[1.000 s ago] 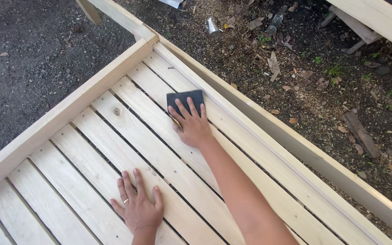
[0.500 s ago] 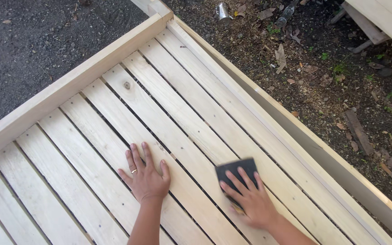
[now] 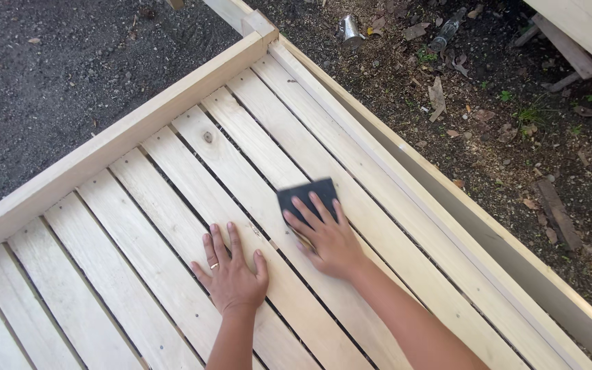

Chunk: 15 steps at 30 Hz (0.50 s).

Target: The person sands the slatted wooden surface of a large furniture frame by hand, rubbing a sanding block back and forth across the planks. They work across different sections of the slatted top, steadying the frame with the free hand while sanding each area.

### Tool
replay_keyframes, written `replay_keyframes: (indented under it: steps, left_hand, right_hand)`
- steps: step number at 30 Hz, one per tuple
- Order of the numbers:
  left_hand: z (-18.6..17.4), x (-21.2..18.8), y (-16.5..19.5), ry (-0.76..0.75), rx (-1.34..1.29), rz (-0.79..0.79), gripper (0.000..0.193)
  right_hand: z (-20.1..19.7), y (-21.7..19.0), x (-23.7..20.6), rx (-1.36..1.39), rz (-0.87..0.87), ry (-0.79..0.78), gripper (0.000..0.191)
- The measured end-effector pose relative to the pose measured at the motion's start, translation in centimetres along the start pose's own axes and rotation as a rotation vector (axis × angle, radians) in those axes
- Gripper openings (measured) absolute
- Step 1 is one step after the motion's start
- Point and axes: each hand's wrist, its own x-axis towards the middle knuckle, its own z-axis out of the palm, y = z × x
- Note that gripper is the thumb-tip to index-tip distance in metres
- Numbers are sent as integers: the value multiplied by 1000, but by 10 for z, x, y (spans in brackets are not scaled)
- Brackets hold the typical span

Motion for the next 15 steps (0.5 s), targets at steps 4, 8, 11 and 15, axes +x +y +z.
replay_keyframes:
  steps: [4, 8, 11, 15]
  left_hand:
    - [-5, -2, 2, 6, -17, 24, 81]
    - [-4, -4, 5, 13, -14, 17, 81]
    - [0, -5, 4, 16, -23, 27, 82]
    - [10, -4, -2, 78, -54, 49, 78]
  right_hand:
    - [5, 2, -200, -4, -51, -111, 70]
    - [12, 2, -246, -146, -123, -13, 75]
    - [13, -4, -160, 60, -47, -227, 72]
    - [20, -26, 36, 49, -37, -12, 66]
